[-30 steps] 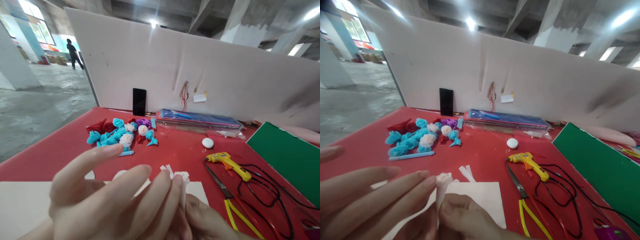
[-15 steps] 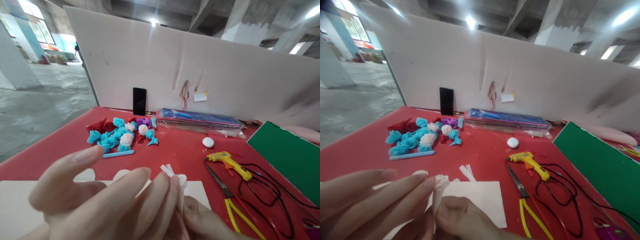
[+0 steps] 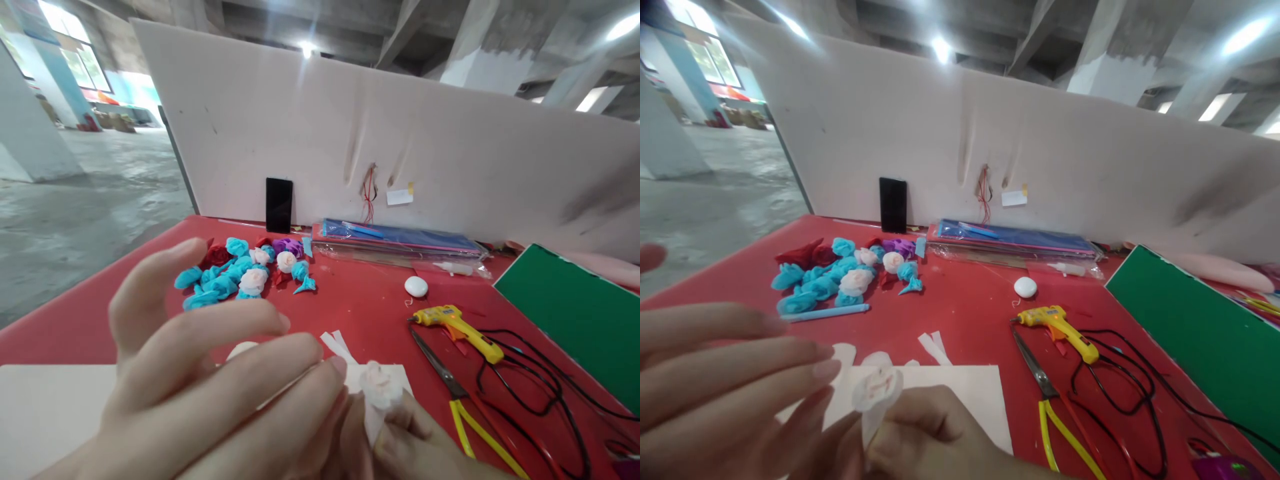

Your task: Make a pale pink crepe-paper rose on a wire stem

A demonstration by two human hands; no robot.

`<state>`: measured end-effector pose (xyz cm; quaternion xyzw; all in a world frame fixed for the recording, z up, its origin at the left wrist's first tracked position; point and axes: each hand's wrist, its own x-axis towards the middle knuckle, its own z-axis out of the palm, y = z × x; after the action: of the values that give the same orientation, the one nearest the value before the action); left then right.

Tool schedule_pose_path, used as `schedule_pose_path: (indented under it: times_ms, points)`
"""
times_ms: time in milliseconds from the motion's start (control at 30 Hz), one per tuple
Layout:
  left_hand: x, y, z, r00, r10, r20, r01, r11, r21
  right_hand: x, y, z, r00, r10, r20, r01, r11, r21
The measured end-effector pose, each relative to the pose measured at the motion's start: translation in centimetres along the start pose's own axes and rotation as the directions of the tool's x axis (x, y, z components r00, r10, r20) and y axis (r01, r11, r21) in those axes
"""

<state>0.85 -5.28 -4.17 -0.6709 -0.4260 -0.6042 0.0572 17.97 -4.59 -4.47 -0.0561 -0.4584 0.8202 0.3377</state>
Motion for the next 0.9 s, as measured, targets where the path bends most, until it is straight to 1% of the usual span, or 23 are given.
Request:
schedule_pose_path:
  times_ms: [33, 67, 100, 133, 167, 200, 233, 300, 367, 467, 533, 567, 633, 733, 833, 900]
  points:
    - [1.4, 0.3, -0.1, 0.995, 0.092, -0.039, -0.09, 0.994, 0.06, 0.2, -0.4, 0.1, 0.999, -0.014, 0.048, 0.018, 0.997, -0.082]
    - [2.6, 0.5, -0.4, 0.984, 0.173, 0.033, -0.175, 0.981, 0.079, 0.2, -1.0, 0.1, 0.998, 0.012, 0.065, -0.001, 0.985, -0.172]
    - [3.7, 0.6, -0.7, 0.957, 0.243, 0.161, -0.253, 0.967, 0.043, 0.3, -1.5, 0.2, 0.999, -0.037, 0.022, 0.041, 0.968, -0.248]
    - [4.6, 0.6, -1.0, 0.928, 0.302, 0.217, -0.305, 0.952, -0.021, 0.2, -2.1, 0.1, 0.997, -0.075, -0.02, 0.064, 0.94, -0.335]
    - [5.3, 0.5, -1.2, 0.932, 0.271, 0.242, -0.258, 0.962, -0.088, 0.2, -2.6, 0.0, 0.988, -0.154, 0.014, 0.146, 0.9, -0.41]
    - [5.7, 0.5, -1.4, 0.921, 0.26, 0.29, -0.221, 0.962, -0.162, 0.1, -2.9, -0.2, 0.977, -0.212, 0.007, 0.19, 0.862, -0.471]
    - [6.0, 0.4, -1.5, 0.917, 0.239, 0.32, -0.172, 0.959, -0.224, 0.0, -3.2, -0.4, 0.97, -0.243, 0.023, 0.218, 0.821, -0.528]
    - [6.1, 0.3, -1.4, 0.895, 0.204, 0.397, -0.084, 0.951, -0.299, -0.1, -3.3, -1.1, 0.956, -0.29, 0.051, 0.259, 0.749, -0.61]
    - [5.8, 0.4, -1.0, 0.877, 0.168, 0.45, -0.015, 0.946, -0.325, -0.2, -3.3, -1.7, 0.941, -0.329, 0.074, 0.29, 0.678, -0.676]
    - [5.4, 0.5, -0.5, 0.847, 0.106, 0.52, 0.109, 0.924, -0.366, -0.4, -3.5, -2.7, 0.913, -0.379, 0.147, 0.344, 0.528, -0.776]
    - [5.2, 0.7, -0.4, 0.823, 0.048, 0.566, 0.205, 0.904, -0.375, -0.6, -3.9, -3.2, 0.903, -0.38, 0.203, 0.369, 0.44, -0.819]
    - [5.2, 0.8, -0.4, 0.806, 0.013, 0.591, 0.252, 0.897, -0.363, -0.7, -4.1, -3.4, 0.903, -0.371, 0.219, 0.371, 0.411, -0.833]
    - [5.2, 0.9, -0.6, 0.765, -0.047, 0.642, 0.323, 0.891, -0.32, -0.7, -4.6, -3.6, 0.907, -0.357, 0.225, 0.36, 0.378, -0.853]
    - [5.4, 1.1, -0.8, 0.713, -0.073, 0.697, 0.382, 0.874, -0.299, -0.7, -5.1, -3.8, 0.904, -0.355, 0.237, 0.36, 0.337, -0.87]
    - [5.5, 1.2, -0.7, 0.686, -0.061, 0.725, 0.408, 0.857, -0.315, -0.6, -5.2, -3.8, 0.905, -0.344, 0.251, 0.365, 0.32, -0.874]
    - [5.4, 1.3, -0.7, 0.687, -0.048, 0.725, 0.41, 0.85, -0.332, -0.7, -5.1, -3.7, 0.912, -0.319, 0.256, 0.358, 0.317, -0.878]
